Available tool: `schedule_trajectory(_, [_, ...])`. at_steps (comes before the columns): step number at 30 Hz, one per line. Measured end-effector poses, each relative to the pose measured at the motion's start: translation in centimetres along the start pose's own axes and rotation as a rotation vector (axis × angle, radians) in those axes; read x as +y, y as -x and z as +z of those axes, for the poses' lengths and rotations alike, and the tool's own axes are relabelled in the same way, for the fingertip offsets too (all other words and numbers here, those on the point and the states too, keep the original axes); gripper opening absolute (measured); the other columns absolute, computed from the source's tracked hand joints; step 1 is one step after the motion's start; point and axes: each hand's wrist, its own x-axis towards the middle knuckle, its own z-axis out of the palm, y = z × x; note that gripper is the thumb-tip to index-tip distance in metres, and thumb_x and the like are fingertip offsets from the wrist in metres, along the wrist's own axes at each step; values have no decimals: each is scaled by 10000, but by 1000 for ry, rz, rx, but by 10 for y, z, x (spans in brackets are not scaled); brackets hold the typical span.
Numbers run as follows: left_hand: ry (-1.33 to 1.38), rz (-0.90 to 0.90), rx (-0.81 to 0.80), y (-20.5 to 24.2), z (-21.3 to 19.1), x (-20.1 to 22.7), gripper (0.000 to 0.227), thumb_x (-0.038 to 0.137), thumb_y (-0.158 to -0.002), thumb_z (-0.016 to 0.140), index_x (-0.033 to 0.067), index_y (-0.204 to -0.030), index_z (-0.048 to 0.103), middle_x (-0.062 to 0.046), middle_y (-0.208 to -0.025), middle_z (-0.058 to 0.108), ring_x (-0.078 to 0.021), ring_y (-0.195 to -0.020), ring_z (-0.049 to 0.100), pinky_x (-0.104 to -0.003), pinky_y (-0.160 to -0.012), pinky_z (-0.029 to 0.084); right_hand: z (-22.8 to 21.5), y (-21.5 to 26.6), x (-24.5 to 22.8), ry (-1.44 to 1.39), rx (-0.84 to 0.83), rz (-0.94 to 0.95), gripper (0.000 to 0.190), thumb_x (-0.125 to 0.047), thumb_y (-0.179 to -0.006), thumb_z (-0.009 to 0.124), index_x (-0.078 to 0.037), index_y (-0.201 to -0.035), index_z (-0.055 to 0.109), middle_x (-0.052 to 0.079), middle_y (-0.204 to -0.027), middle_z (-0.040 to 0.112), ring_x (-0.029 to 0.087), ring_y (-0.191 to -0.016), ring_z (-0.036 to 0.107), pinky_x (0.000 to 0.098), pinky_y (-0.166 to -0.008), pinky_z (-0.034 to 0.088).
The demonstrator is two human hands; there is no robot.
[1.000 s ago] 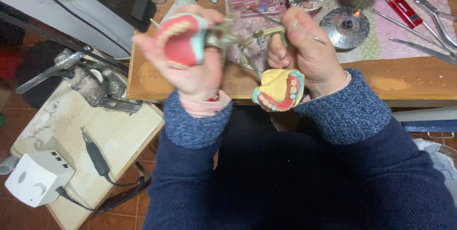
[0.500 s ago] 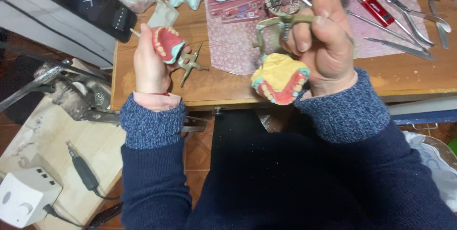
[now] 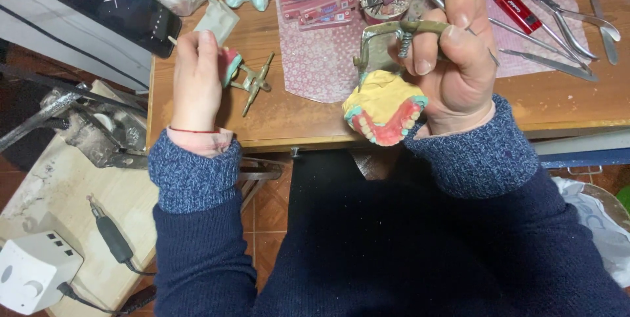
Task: The person handles a small pink object and a dental model of teeth. They use a metal tool to scrape and shape the pink material on the model, repeatedly dipping the tool into a small container of pink substance to apply more material.
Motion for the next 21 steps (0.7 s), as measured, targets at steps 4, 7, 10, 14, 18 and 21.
schedule_trajectory(4, [-162,9,-2,9,-3,14,537,454,-1098,515,-56,-1265,538,-185,-1150,664,-206,-975,713,-328,-832,553,-1,4,-6,134,61,-52,201,-109,-1026,611,-139,-1016,413,103,-645,558,191,-584,540,310,-684,476])
schedule_trajectory(7, [-479,75,28,24,-8,36,554,462,-1127,589,-48,-1341,556,-214,-1256,650,-283,-1090,664,-398,-924,515,-4,7,-12,138,-34,-76,220,-113,-1050,638,-131,-996,426,122,-633,568,176,-620,546,286,-667,432])
schedule_trajectory(10, [-611,206,20,59,-1,91,568,431,-1031,715,-13,-1362,590,-201,-1288,659,-334,-1188,613,-442,-1014,482,10,-2,-18,184,-27,-72,224,-107,-933,659,-149,-952,440,136,-614,614,183,-568,569,257,-580,475])
schedule_trajectory(14, [-91,283,-291,83,43,112,927,382,-705,941,38,-1432,481,-160,-1284,653,-251,-1177,648,-375,-1049,530,26,0,-20,205,-78,-69,219,-108,-973,655,-146,-992,440,138,-655,631,189,-640,577,285,-722,484])
schedule_trajectory(18, [454,199,-764,95,80,91,1292,160,-713,968,79,-1663,97,-152,-1522,517,-235,-1375,569,-387,-1175,468,31,7,-22,182,-166,-6,231,-95,-996,654,-134,-996,426,155,-697,631,194,-691,555,296,-683,476])
schedule_trajectory(21, [646,96,-850,96,92,87,1284,76,-783,927,103,-1704,33,-125,-1508,551,-219,-1406,564,-384,-1218,471,37,13,-27,153,-169,13,232,-89,-999,657,-126,-969,429,147,-700,626,181,-698,515,308,-678,439])
